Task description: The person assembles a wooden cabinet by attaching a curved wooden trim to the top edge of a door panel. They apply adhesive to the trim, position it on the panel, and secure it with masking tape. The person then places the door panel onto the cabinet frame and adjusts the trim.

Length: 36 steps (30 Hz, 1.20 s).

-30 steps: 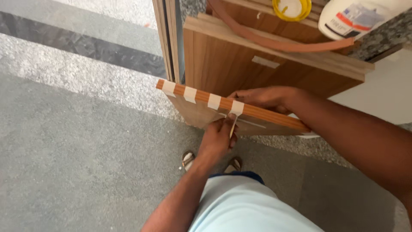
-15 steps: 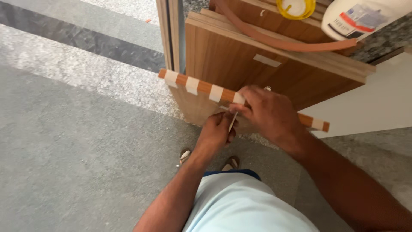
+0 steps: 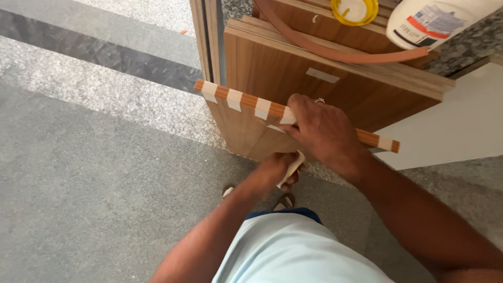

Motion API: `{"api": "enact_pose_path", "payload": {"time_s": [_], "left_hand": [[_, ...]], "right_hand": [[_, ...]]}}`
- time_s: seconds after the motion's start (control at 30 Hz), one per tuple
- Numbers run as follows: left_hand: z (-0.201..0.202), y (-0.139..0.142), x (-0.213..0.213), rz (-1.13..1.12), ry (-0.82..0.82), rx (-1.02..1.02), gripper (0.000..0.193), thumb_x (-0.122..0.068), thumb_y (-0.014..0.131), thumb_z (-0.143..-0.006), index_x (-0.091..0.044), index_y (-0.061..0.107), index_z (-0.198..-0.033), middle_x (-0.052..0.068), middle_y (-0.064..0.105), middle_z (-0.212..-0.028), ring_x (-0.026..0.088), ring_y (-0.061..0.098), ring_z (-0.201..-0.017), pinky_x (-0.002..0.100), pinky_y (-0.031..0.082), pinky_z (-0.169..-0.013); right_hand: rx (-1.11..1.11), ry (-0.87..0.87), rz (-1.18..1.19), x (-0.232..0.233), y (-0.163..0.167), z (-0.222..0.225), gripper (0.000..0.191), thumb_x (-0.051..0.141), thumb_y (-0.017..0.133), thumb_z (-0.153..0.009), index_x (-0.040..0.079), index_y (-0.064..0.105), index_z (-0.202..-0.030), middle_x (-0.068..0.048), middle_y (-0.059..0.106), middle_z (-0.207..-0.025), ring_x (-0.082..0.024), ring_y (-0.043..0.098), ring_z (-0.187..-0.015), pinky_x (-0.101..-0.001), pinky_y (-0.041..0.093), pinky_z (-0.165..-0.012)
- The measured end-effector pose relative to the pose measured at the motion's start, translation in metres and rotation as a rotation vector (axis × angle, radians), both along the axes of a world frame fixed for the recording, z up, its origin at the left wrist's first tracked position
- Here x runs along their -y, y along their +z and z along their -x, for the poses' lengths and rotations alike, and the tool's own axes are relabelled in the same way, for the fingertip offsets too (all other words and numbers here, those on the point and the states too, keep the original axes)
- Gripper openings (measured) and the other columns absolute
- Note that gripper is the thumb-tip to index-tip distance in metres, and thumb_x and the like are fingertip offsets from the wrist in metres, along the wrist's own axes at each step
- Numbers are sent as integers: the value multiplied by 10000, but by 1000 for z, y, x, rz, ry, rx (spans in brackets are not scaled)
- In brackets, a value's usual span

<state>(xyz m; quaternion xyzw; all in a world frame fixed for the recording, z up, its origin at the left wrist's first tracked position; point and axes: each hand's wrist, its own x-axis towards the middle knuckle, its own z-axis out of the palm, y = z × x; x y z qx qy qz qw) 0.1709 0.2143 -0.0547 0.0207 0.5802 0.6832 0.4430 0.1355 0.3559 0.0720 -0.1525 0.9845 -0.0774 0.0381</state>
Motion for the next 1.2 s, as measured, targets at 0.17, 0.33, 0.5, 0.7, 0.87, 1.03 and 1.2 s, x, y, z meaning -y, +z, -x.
{"api": "enact_pose_path", "payload": {"time_s": [0.17, 0.33, 0.5, 0.7, 0.87, 1.03, 1.2], "left_hand": [[-28, 32, 5, -174, 211, -379, 347, -76, 546, -932, -20, 550, -1274, 36, 686, -952, 146, 671, -898, 297, 557, -835], [-38, 82, -2, -219, 205, -260, 251, -173, 537, -1045, -16, 642, -1211, 41, 731, -959, 141, 679, -910, 297, 567, -845], [-42, 99, -10, 142, 359, -964, 297, -311, 513, -1120, -71, 667, -1039, 69, 673, -807, 198, 627, -781, 322, 513, -737], [-35, 73, -22, 68, 333, -239, 362, -310, 526, -1073, -7, 647, -917, -9, 550, -607, 79, 499, -520, 276, 417, -480], [-39, 61, -35, 0, 441, -170, 307, -260, 512, -1045, -12, 672, -960, -6, 566, -646, 70, 504, -549, 255, 407, -493], [-23, 57, -32, 4, 368, -79, 385, -326, 476, -1064, -13, 651, -925, 16, 543, -627, 95, 487, -510, 275, 392, -465], [-9, 57, -37, 240, 317, -94, 496, -448, 492, -1037, -18, 661, -856, 30, 554, -554, 119, 499, -458, 282, 401, -440]], "right_hand": [[-102, 172, 282, -36, 25, -22, 439, 339, 775, -903, 110, 656, -1258, -195, 528, -1474, -416, 426, -1390, -563, 373, -1042], [26, 68, 548, -54, 15, -45, 241, 285, 770, -905, 79, 711, -1017, -149, 560, -1517, -389, 380, -1501, -442, 451, -1089], [208, -157, 926, -70, 11, -23, 178, 227, 641, -1002, 69, 655, -1083, -64, 720, -1169, -227, 709, -1043, -344, 587, -899], [606, -486, 1098, -81, 4, 23, 233, 272, 723, -917, 60, 677, -1001, -67, 721, -914, -158, 707, -836, -315, 618, -762], [548, -294, 911, -88, -6, 32, 276, 264, 811, -853, 53, 678, -971, -50, 716, -894, -134, 690, -809, -293, 593, -734], [693, -338, 890, -87, -18, 45, 302, 334, 802, -872, 86, 671, -984, -38, 693, -1013, -154, 639, -951, -331, 540, -796], [1059, -411, 701, -93, -37, 53, 445, 528, 643, -932, 121, 673, -1108, -202, 658, -1256, -354, 596, -1218, -482, 514, -943]]}}
